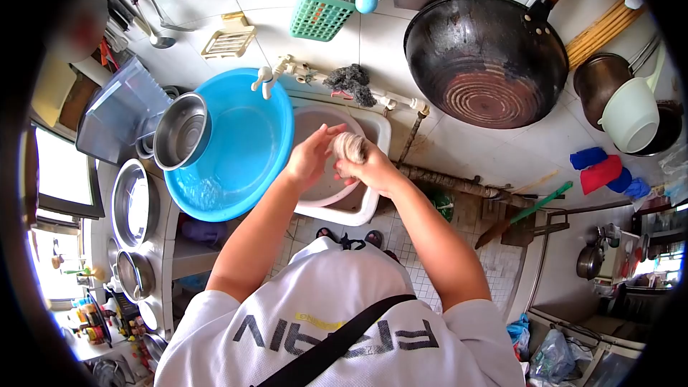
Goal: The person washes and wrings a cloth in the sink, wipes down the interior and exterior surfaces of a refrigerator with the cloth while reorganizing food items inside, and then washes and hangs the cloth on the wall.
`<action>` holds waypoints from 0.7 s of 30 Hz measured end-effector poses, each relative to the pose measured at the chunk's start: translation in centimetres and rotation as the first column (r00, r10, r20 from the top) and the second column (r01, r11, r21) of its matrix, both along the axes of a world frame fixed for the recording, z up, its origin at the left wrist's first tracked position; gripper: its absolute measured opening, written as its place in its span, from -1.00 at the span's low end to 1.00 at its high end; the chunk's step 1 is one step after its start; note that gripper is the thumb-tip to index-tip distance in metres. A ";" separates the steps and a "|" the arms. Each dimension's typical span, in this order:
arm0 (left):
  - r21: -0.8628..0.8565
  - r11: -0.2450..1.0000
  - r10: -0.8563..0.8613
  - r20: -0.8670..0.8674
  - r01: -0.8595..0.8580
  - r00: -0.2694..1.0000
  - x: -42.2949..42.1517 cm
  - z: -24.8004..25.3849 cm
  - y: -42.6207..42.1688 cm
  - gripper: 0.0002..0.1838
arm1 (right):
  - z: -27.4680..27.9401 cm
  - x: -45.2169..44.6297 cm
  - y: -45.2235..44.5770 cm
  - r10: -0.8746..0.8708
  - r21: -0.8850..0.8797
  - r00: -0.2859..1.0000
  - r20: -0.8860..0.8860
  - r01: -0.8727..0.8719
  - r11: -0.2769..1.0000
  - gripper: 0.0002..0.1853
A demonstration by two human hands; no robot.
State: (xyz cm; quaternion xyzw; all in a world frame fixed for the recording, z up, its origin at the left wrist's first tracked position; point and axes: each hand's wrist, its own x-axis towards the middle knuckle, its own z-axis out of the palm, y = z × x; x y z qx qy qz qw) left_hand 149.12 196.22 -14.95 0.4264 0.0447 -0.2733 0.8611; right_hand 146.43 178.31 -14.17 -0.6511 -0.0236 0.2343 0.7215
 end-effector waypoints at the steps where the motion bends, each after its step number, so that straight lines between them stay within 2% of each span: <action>1: -0.026 1.000 -0.009 0.014 0.010 1.000 0.7 -1.2 -0.3 -0.49 | 0.7 0.0 0.1 0.046 -0.181 0.963 0.267 0.004 0.983 -0.58; 2: -0.052 0.999 -0.016 0.023 0.017 1.000 1.2 -2.5 -0.7 -0.46 | 1.4 -0.2 0.1 0.137 -0.350 0.857 0.497 0.053 0.935 -0.58; 3: -0.078 0.997 -0.023 0.029 0.025 0.999 1.3 -2.8 -1.0 -0.41 | 1.8 -0.5 0.2 0.263 -0.488 0.696 0.669 0.144 0.861 -0.57; 4: -0.074 0.995 -0.067 -0.062 0.062 0.996 1.6 -3.1 -1.2 -0.34 | 1.2 0.3 0.0 0.305 -0.439 0.461 0.833 0.215 0.873 -0.51; 7: -0.395 0.874 -0.410 -0.290 0.282 0.865 0.7 -1.5 -1.6 -0.21 | 0.8 2.3 -1.4 0.428 -0.492 0.256 0.867 0.301 0.817 -0.35; 8: -0.500 0.744 -0.594 -0.193 0.442 0.781 0.7 -1.5 -1.4 -0.07 | 0.8 2.6 -2.1 0.497 -0.530 0.185 0.848 0.329 0.782 -0.42; 11: -0.405 0.665 -0.669 0.049 0.627 0.741 0.9 -2.7 -2.0 -0.04 | -0.6 4.9 -2.7 0.580 -0.549 0.002 0.815 0.325 0.770 -0.56; 12: -0.359 0.715 -0.639 0.014 0.601 0.769 1.4 -2.7 -1.8 -0.14 | -0.4 5.2 -2.8 0.595 -0.561 -0.012 0.804 0.321 0.764 -0.65; 13: -0.231 0.805 -0.574 -0.075 0.546 0.815 1.7 -2.5 -1.6 -0.36 | -0.1 5.6 -3.0 0.612 -0.572 -0.033 0.790 0.320 0.755 -0.65; 15: -0.126 0.752 -0.653 -0.006 0.647 0.758 3.5 -2.7 -2.4 -0.67 | 0.4 6.6 -3.1 0.645 -0.593 -0.078 0.760 0.322 0.738 -0.65; 18: 0.053 0.703 -0.699 -0.126 0.709 0.703 5.7 -3.0 -3.1 -0.84 | -1.3 8.0 -4.0 0.741 -0.694 0.016 0.671 0.364 0.621 -0.67; 20: 0.286 0.678 -0.674 -0.126 0.677 0.728 6.5 -3.3 -3.9 -0.87 | -2.6 8.6 -4.3 0.826 -0.805 0.142 0.545 0.364 0.468 -0.73; 21: 0.399 0.651 -0.661 -0.120 0.646 0.741 7.0 -3.6 -4.3 -0.87 | -3.0 8.8 -4.3 0.828 -0.817 0.187 0.529 0.376 0.437 -0.74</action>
